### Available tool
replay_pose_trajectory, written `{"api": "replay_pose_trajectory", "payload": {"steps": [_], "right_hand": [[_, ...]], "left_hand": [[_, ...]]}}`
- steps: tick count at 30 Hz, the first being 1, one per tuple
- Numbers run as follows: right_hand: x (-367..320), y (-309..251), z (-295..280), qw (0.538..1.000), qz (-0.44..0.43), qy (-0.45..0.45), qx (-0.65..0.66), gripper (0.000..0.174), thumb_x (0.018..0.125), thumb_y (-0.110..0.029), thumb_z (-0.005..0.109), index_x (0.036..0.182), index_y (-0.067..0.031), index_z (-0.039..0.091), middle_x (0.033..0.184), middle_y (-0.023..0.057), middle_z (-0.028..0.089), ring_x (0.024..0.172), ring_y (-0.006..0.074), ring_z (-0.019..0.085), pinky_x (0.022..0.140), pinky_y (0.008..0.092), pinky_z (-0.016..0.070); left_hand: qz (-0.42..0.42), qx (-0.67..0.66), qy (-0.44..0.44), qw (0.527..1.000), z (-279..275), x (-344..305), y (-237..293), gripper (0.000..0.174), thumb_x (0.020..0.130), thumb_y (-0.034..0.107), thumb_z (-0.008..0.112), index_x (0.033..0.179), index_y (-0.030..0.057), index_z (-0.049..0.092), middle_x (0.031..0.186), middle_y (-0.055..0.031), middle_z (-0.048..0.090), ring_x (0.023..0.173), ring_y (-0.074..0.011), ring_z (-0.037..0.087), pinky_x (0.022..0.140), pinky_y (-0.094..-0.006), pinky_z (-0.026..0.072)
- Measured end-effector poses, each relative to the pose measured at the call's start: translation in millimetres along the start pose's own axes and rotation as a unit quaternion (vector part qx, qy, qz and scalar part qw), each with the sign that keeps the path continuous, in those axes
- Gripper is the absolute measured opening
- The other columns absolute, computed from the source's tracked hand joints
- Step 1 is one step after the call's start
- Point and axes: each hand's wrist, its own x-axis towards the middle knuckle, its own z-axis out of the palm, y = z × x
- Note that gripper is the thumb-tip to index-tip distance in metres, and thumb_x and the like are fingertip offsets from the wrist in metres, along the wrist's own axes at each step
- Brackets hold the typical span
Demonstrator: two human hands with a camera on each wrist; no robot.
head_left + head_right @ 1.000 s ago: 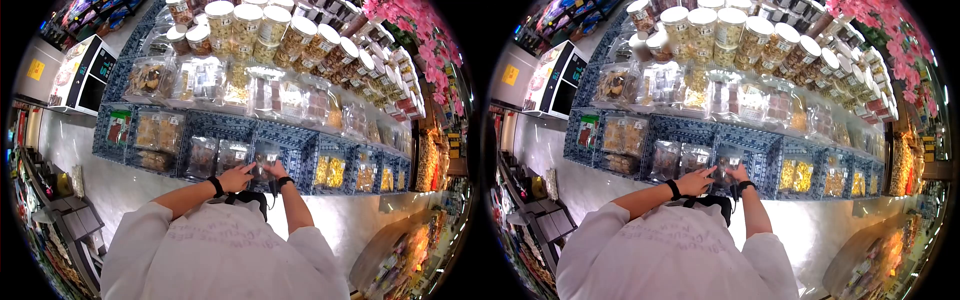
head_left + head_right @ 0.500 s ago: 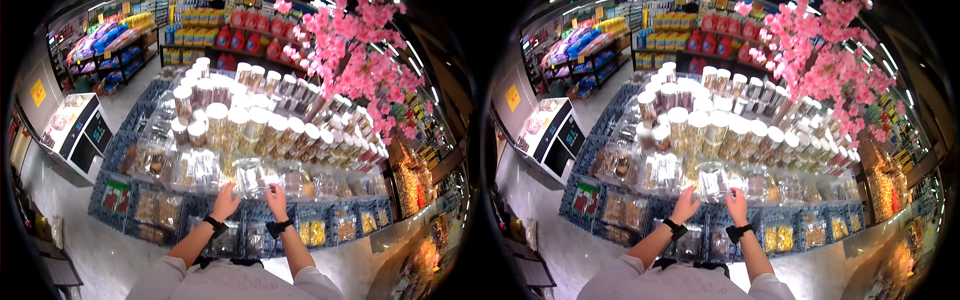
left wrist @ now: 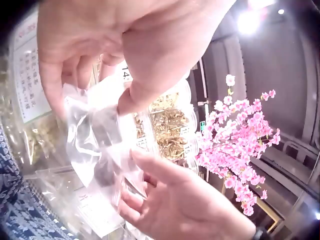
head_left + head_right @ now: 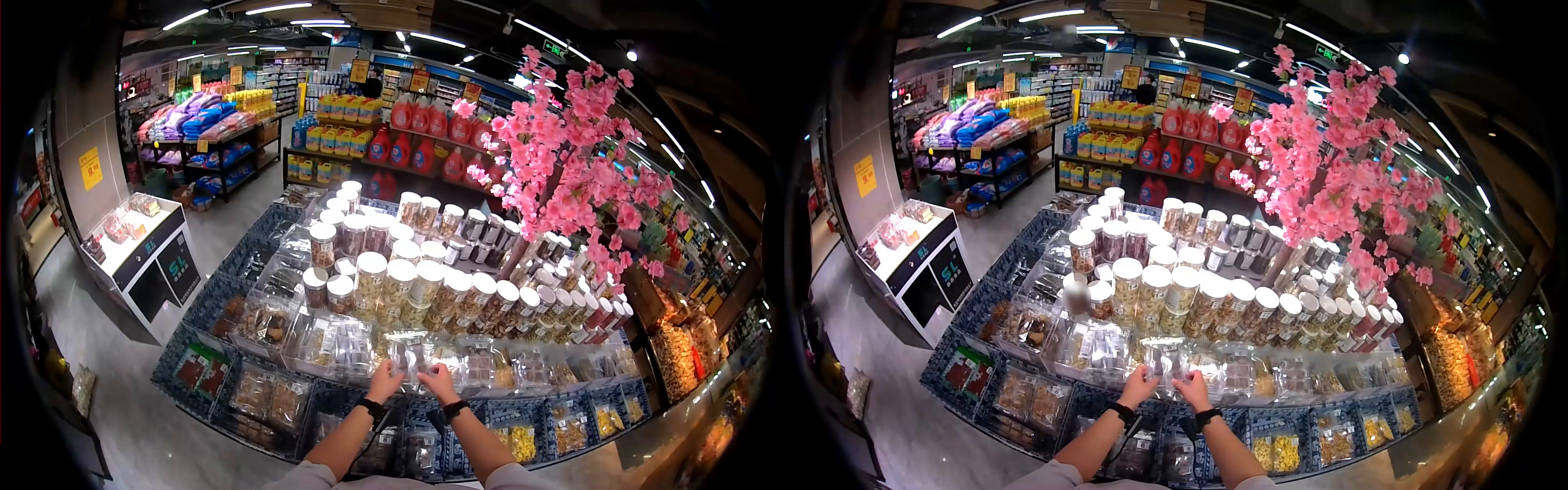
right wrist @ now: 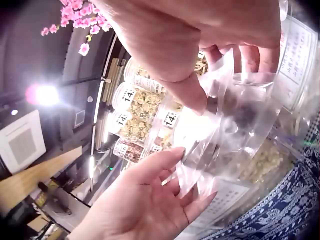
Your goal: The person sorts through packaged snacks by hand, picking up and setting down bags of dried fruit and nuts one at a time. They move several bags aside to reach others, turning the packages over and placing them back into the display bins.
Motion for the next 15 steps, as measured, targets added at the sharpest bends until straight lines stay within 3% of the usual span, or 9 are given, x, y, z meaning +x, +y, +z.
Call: {"api": "replay_pose_trajectory", "payload": {"steps": [1, 2, 4, 5, 7, 9, 11, 13, 15], "right_hand": [[-12.2, -2.6, -5.8, 1.000, -0.003, -0.003, 0.006, 0.050, 0.072, -0.024, 0.079, 0.106, 0.0007, 0.052, 0.103, 0.0122, 0.057, 0.095, 0.0180, 0.055, 0.082, 0.0312, 0.0464], [-23.3, -2.1, -11.2, 0.997, -0.037, -0.011, 0.070, 0.051, 0.073, -0.021, 0.079, 0.109, -0.0005, 0.050, 0.107, 0.0117, 0.056, 0.097, 0.0179, 0.054, 0.084, 0.0316, 0.0457], [-39.1, 10.3, -22.3, 0.988, -0.093, -0.023, 0.119, 0.065, 0.073, -0.014, 0.079, 0.126, -0.0056, 0.043, 0.114, 0.0098, 0.052, 0.100, 0.0185, 0.053, 0.087, 0.0336, 0.0448], [-50.2, 19.4, -27.3, 0.989, -0.085, -0.034, 0.118, 0.065, 0.073, -0.014, 0.079, 0.126, -0.0056, 0.043, 0.114, 0.0098, 0.052, 0.100, 0.0185, 0.053, 0.087, 0.0336, 0.0448], [-91.8, 4.2, -51.0, 0.952, -0.018, -0.062, 0.298, 0.074, 0.074, -0.011, 0.078, 0.136, -0.0083, 0.036, 0.114, 0.0088, 0.051, 0.101, 0.0186, 0.053, 0.088, 0.0322, 0.0446], [-113.1, 36.9, -64.4, 0.920, 0.053, -0.180, 0.345, 0.073, 0.081, -0.014, 0.073, 0.141, -0.0125, 0.033, 0.111, 0.0064, 0.054, 0.099, 0.0152, 0.053, 0.085, 0.0287, 0.0452], [-124.8, 68.3, -80.1, 0.872, 0.156, -0.337, 0.318, 0.060, 0.088, -0.022, 0.066, 0.139, -0.0119, 0.035, 0.106, 0.0025, 0.057, 0.097, 0.0118, 0.055, 0.083, 0.0285, 0.0477], [-136.6, 121.9, -73.3, 0.817, 0.314, -0.361, 0.321, 0.052, 0.092, -0.030, 0.061, 0.135, -0.0115, 0.040, 0.102, -0.0013, 0.059, 0.089, 0.0091, 0.058, 0.074, 0.0267, 0.0500], [-158.0, 144.4, -74.1, 0.787, 0.333, -0.375, 0.358, 0.044, 0.091, -0.031, 0.063, 0.126, -0.0105, 0.046, 0.098, -0.0031, 0.061, 0.072, 0.0063, 0.056, 0.063, 0.0230, 0.0480]], "left_hand": [[-0.017, -0.058, -0.010, 0.998, -4.8, -10.4, 12.9, 0.056, 0.075, 0.019, 0.072, 0.120, -0.0015, 0.046, 0.101, -0.0181, 0.062, 0.099, -0.0244, 0.061, 0.082, -0.0364, 0.0495], [0.034, -0.107, -0.002, 0.994, 1.4, -7.3, -8.4, 0.052, 0.071, 0.014, 0.076, 0.113, -0.0006, 0.048, 0.097, -0.0131, 0.061, 0.092, -0.0187, 0.061, 0.077, -0.0327, 0.0504], [0.084, -0.141, 0.036, 0.986, 4.7, -24.6, -8.4, 0.054, 0.073, 0.013, 0.076, 0.116, -0.0003, 0.047, 0.105, -0.0098, 0.060, 0.093, -0.0196, 0.060, 0.079, -0.0345, 0.0504], [0.086, -0.169, 0.057, 0.980, 9.7, -44.5, -6.0, 0.053, 0.075, 0.012, 0.076, 0.117, -0.0003, 0.047, 0.110, -0.0090, 0.060, 0.097, -0.0193, 0.059, 0.081, -0.0350, 0.0502], [-0.051, -0.175, -0.070, 0.981, 0.0, -87.9, 49.2, 0.056, 0.078, 0.012, 0.076, 0.124, 0.0009, 0.045, 0.117, -0.0078, 0.058, 0.108, -0.0166, 0.054, 0.089, -0.0351, 0.0471], [-0.039, -0.172, -0.211, 0.961, 16.0, -101.2, 17.8, 0.067, 0.077, 0.009, 0.076, 0.134, 0.0037, 0.040, 0.116, -0.0056, 0.059, 0.103, -0.0125, 0.055, 0.087, -0.0314, 0.0484], [-0.037, -0.178, -0.208, 0.961, 41.6, -129.0, 2.8, 0.067, 0.078, 0.009, 0.076, 0.134, 0.0054, 0.041, 0.117, -0.0033, 0.059, 0.103, -0.0126, 0.055, 0.087, -0.0326, 0.0480], [0.011, -0.083, -0.206, 0.975, 63.4, -151.3, -21.5, 0.064, 0.079, 0.007, 0.073, 0.134, 0.0045, 0.040, 0.117, -0.0049, 0.059, 0.103, -0.0140, 0.055, 0.087, -0.0318, 0.0476], [-0.067, -0.084, -0.279, 0.954, 79.2, -168.4, -13.2, 0.065, 0.077, 0.009, 0.074, 0.133, 0.0044, 0.040, 0.117, -0.0074, 0.059, 0.105, -0.0167, 0.055, 0.090, -0.0326, 0.0456]]}}
